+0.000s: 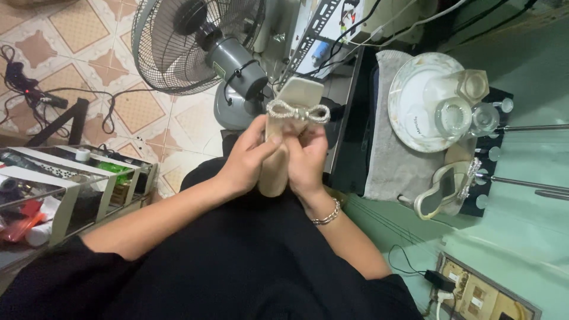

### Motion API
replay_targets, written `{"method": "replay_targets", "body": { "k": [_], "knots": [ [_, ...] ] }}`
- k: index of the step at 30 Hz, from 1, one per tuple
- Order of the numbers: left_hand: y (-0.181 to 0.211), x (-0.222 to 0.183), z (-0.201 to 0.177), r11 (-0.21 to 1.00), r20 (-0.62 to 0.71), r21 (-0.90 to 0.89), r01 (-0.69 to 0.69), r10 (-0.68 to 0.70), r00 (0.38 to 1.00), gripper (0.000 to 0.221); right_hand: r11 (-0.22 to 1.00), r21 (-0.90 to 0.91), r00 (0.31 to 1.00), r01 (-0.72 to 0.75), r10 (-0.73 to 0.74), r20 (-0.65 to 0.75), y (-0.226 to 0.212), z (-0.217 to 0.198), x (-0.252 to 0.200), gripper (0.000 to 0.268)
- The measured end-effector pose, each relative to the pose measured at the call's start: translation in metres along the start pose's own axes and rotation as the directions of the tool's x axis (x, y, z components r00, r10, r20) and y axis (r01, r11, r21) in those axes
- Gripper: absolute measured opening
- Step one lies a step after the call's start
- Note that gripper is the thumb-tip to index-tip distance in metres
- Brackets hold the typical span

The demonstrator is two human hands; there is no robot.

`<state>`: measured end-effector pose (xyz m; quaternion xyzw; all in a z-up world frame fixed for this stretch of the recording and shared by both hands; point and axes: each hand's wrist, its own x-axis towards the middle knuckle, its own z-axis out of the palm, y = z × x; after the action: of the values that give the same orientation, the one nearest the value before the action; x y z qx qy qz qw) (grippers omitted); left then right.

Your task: The person is repairing a sandal by heating the sole with a hair dryer and attaching an insole.

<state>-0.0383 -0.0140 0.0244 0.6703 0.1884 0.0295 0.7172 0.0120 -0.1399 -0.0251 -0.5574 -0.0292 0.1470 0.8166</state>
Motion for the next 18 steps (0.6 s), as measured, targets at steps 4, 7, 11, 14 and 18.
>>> {"method": "replay_targets", "body": {
  "k": [4, 7, 11, 14, 18],
  "knots": [
    [-0.003, -0.006, -0.009, 0.956, 0.277, -0.288, 0.062, 0.021, 0.961, 0.052, 0.996, -0.027, 0.996, 0.086, -0.086, 0.012, 0.014, -0.010, -0.007, 0.028],
    [0.000, -0.007, -0.009, 0.960, 0.306, -0.266, 0.087, -0.001, 0.952, 0.071, 0.999, 0.034, 1.000, 0.004, -0.005, 0.029, 0.001, -0.004, -0.002, 0.031],
    [0.007, -0.009, -0.009, 0.973, 0.331, -0.191, 0.130, -0.060, 0.942, 0.099, 0.982, 0.060, 0.976, -0.177, 0.168, 0.138, -0.036, 0.015, -0.001, 0.038],
    [0.007, -0.013, -0.012, 0.996, 0.320, -0.009, 0.093, -0.086, 0.944, 0.098, 0.993, -0.094, 0.989, -0.076, 0.087, 0.123, -0.014, 0.008, -0.007, 0.031],
    [-0.001, -0.013, -0.013, 0.994, 0.309, 0.075, 0.076, -0.096, 0.946, 0.097, 0.979, -0.191, 0.995, 0.069, -0.054, 0.083, 0.001, 0.005, -0.013, 0.043]
  ]
}}
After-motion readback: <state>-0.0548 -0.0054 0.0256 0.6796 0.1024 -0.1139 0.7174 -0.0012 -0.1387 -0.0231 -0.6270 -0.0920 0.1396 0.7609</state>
